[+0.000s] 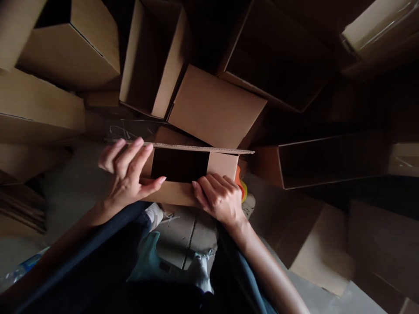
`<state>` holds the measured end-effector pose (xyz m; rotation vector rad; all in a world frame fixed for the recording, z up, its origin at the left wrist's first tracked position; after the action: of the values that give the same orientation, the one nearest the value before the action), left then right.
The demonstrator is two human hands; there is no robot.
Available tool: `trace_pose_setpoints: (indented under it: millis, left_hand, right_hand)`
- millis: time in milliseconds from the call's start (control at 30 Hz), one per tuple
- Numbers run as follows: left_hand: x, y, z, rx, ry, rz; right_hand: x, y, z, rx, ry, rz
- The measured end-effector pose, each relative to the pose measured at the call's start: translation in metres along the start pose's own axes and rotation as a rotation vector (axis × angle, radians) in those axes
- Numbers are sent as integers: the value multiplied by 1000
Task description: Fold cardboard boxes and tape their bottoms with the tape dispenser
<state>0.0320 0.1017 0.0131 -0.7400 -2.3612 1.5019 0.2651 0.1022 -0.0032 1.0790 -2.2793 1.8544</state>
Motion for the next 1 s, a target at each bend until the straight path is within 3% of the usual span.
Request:
trace_pose_setpoints:
  millis: [133, 267, 467, 667, 1000]
  left_hand:
    - [1, 4, -4, 80, -127, 55]
    - [1, 4, -6, 81, -144, 77]
    - [1, 3, -6, 51, -143, 88]
    - [2, 3, -7, 46, -171, 95]
    - [2, 3, -7, -15, -174, 44]
  right_hand:
    - [-1, 1, 0, 3, 14, -10]
    - [-2, 1, 3, 9, 33, -38]
    - [-4, 1, 9, -198, 76, 110]
    - [-7, 11, 9, -95, 227, 200]
    - [-7, 9, 9, -137, 236, 213]
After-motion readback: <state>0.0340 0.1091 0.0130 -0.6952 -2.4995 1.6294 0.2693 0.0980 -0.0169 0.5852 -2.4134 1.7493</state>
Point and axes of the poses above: each hand's wrist, its own z-axis away from the middle knuckle, its own y-axis out of the palm, x = y × z, the point moved 3 cm from there along -z, towards the middle knuckle, and after that the axes turned 7 degrees about y, right-handed, at the moved point
